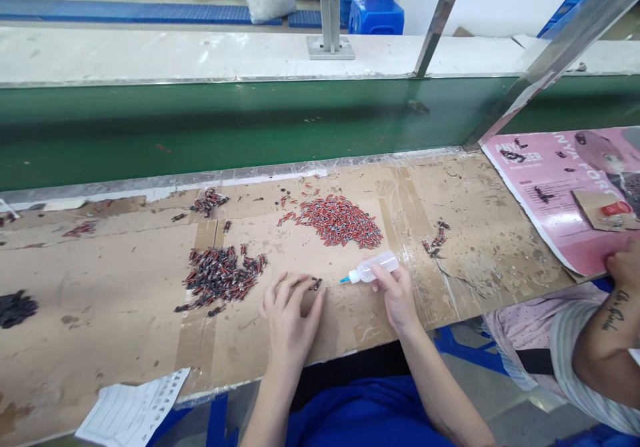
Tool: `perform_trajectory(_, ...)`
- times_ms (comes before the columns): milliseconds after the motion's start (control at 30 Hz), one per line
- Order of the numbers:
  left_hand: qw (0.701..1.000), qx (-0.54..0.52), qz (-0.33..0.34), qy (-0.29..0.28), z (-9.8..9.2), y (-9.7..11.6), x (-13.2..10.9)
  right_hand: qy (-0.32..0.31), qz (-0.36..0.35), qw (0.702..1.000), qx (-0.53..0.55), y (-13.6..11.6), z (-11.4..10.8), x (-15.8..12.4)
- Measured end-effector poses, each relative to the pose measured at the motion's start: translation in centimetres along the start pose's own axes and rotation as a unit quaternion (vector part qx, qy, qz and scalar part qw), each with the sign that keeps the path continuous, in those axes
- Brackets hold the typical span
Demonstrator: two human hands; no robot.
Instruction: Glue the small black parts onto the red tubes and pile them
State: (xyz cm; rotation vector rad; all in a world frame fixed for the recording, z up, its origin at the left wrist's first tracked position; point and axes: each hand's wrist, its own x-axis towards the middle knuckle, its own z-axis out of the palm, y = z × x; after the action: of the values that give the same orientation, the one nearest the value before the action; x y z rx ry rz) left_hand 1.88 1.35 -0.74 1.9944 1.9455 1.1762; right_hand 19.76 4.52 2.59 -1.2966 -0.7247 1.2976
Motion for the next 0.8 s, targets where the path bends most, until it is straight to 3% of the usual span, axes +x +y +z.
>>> perform_trajectory(433,0.997,-0.07,0.004,-0.033,0.3,-0.6,0.2,0.001,-0.066,0.994,-0.087,0.6,1.4,-0.5)
perform_trajectory(800,0.996,-0.066,0.002,-0.054,0.4,-0.9,0.2,-0.01,-0.046,0.994,-0.094,1.2,1.5,-0.6)
